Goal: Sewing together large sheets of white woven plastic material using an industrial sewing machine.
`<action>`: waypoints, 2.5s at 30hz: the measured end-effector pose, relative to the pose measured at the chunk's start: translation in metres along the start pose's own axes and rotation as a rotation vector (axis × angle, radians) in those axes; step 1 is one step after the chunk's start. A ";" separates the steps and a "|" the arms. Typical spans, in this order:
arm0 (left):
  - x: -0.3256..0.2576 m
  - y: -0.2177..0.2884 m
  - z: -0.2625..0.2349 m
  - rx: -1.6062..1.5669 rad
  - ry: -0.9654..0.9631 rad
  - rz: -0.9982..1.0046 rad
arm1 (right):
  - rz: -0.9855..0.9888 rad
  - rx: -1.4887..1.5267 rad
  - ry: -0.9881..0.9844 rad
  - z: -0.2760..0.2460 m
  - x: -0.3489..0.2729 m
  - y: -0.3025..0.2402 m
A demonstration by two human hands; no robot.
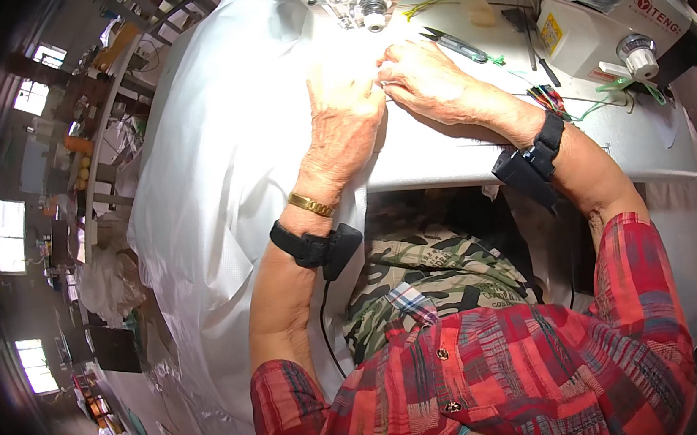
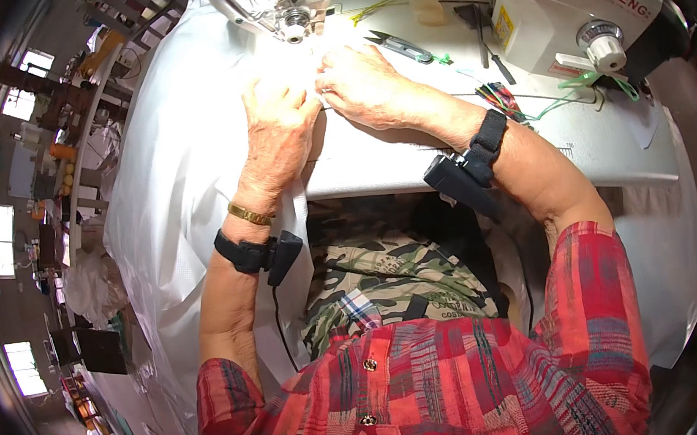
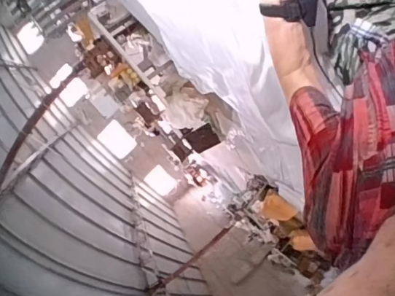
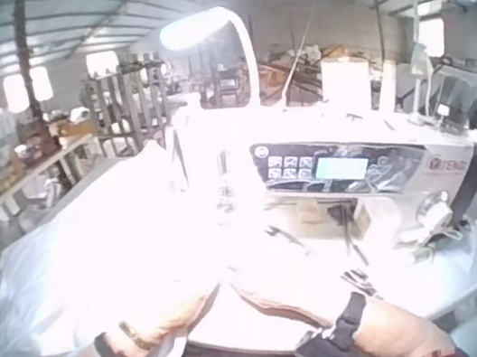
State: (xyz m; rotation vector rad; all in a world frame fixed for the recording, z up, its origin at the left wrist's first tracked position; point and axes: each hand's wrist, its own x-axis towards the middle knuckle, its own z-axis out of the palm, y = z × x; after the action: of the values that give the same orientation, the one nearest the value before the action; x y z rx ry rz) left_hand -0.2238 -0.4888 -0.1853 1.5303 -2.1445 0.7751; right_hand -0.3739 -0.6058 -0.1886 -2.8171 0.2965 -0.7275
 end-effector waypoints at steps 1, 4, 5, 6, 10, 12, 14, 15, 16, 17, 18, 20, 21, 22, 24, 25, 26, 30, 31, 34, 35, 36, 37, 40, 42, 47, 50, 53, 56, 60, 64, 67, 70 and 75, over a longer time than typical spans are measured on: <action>0.002 -0.002 0.000 -0.008 0.001 0.005 | 0.009 0.014 -0.007 0.000 0.000 -0.001; 0.005 -0.008 0.002 0.021 -0.001 0.054 | 0.027 -0.024 -0.028 -0.001 0.000 -0.003; 0.006 -0.011 0.001 0.028 -0.023 0.041 | 0.057 -0.031 -0.063 -0.002 0.000 -0.004; 0.007 -0.013 0.004 0.036 -0.047 0.030 | 0.059 -0.029 -0.059 -0.002 0.000 -0.003; 0.015 -0.016 0.011 0.056 -0.008 0.040 | 0.021 -0.070 0.044 -0.001 0.002 -0.001; 0.017 -0.014 0.011 0.000 -0.096 -0.039 | 0.044 -0.018 0.057 0.000 0.003 0.000; 0.015 -0.011 0.008 0.018 -0.133 -0.059 | 0.026 -0.004 0.076 0.002 0.003 0.001; 0.015 -0.009 0.007 0.029 -0.153 -0.069 | 0.060 -0.002 0.041 0.002 0.004 0.002; 0.014 -0.007 0.005 0.032 -0.166 -0.077 | 0.031 0.002 0.068 0.003 0.004 0.003; 0.013 -0.004 0.003 0.045 -0.147 -0.076 | 0.000 0.010 0.102 0.002 0.004 0.003; 0.010 -0.002 0.000 0.062 -0.132 -0.078 | 0.021 0.008 0.073 0.003 0.004 0.004; 0.007 0.001 -0.004 0.059 -0.136 -0.103 | 0.038 0.012 0.041 0.002 0.005 0.005; 0.006 0.004 -0.005 0.053 -0.135 -0.126 | 0.040 0.019 0.039 0.001 0.006 0.005; 0.005 0.006 -0.006 0.051 -0.140 -0.123 | 0.061 0.028 0.016 0.001 0.006 0.006; 0.004 0.010 -0.006 0.039 -0.127 -0.143 | 0.038 0.027 0.011 0.000 0.006 0.005; 0.003 0.011 -0.006 0.039 -0.127 -0.139 | 0.033 0.022 -0.012 -0.001 0.005 0.005; 0.002 0.011 -0.008 0.000 -0.131 -0.152 | 0.034 0.020 -0.012 -0.001 0.005 0.004; 0.002 0.014 -0.014 -0.064 -0.236 -0.270 | 0.002 -0.019 -0.002 -0.003 0.004 0.003; 0.002 0.016 -0.015 -0.061 -0.197 -0.245 | -0.019 -0.005 -0.013 -0.004 0.003 0.003; 0.001 0.021 -0.019 -0.073 -0.190 -0.286 | 0.000 0.006 -0.031 -0.003 0.003 0.004; 0.001 0.022 -0.020 -0.093 -0.175 -0.288 | -0.033 0.021 -0.010 -0.003 0.002 0.005; 0.001 0.022 -0.020 -0.113 -0.160 -0.291 | -0.053 0.012 0.010 -0.002 0.002 0.005; 0.001 0.021 -0.021 -0.113 -0.156 -0.285 | -0.047 0.004 0.001 -0.001 0.001 0.006; -0.001 0.015 -0.023 -0.172 -0.107 -0.264 | -0.042 0.029 0.042 0.000 0.001 0.007; -0.002 0.014 -0.023 -0.346 -0.097 -0.446 | -0.065 0.051 0.063 0.001 0.001 0.007; 0.003 0.034 -0.022 -0.332 0.026 -0.446 | -0.020 0.056 -0.052 -0.003 0.001 0.003; -0.017 0.053 -0.040 -0.410 0.038 -0.511 | -0.061 -0.007 0.014 -0.004 0.002 -0.002; -0.071 0.082 -0.063 -0.676 -0.248 -0.561 | -0.028 0.012 -0.037 -0.004 0.002 -0.002; -0.145 0.111 -0.050 -0.939 -0.570 -0.664 | -0.042 -0.046 -0.023 -0.001 0.001 -0.002; -0.246 0.116 -0.013 -0.789 -0.600 -0.888 | -0.031 -0.088 -0.013 0.005 0.002 -0.001; -0.309 0.102 -0.009 -0.636 -0.581 -1.164 | -0.004 -0.099 -0.018 0.005 0.001 -0.002; -0.322 0.084 -0.032 -0.535 -0.617 -1.253 | -0.012 -0.115 -0.020 0.002 -0.002 -0.001; -0.314 0.061 -0.073 -0.408 -0.694 -1.270 | -0.033 -0.049 0.002 0.002 -0.003 -0.004; -0.248 0.012 -0.147 -0.154 -0.925 -1.188 | -0.002 -0.061 0.002 0.006 -0.008 -0.004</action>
State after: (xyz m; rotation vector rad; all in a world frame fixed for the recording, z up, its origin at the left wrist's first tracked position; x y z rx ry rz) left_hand -0.1545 -0.2114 -0.2246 2.8499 -1.1368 -0.5850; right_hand -0.3775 -0.5989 -0.1959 -2.8738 0.3221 -0.7344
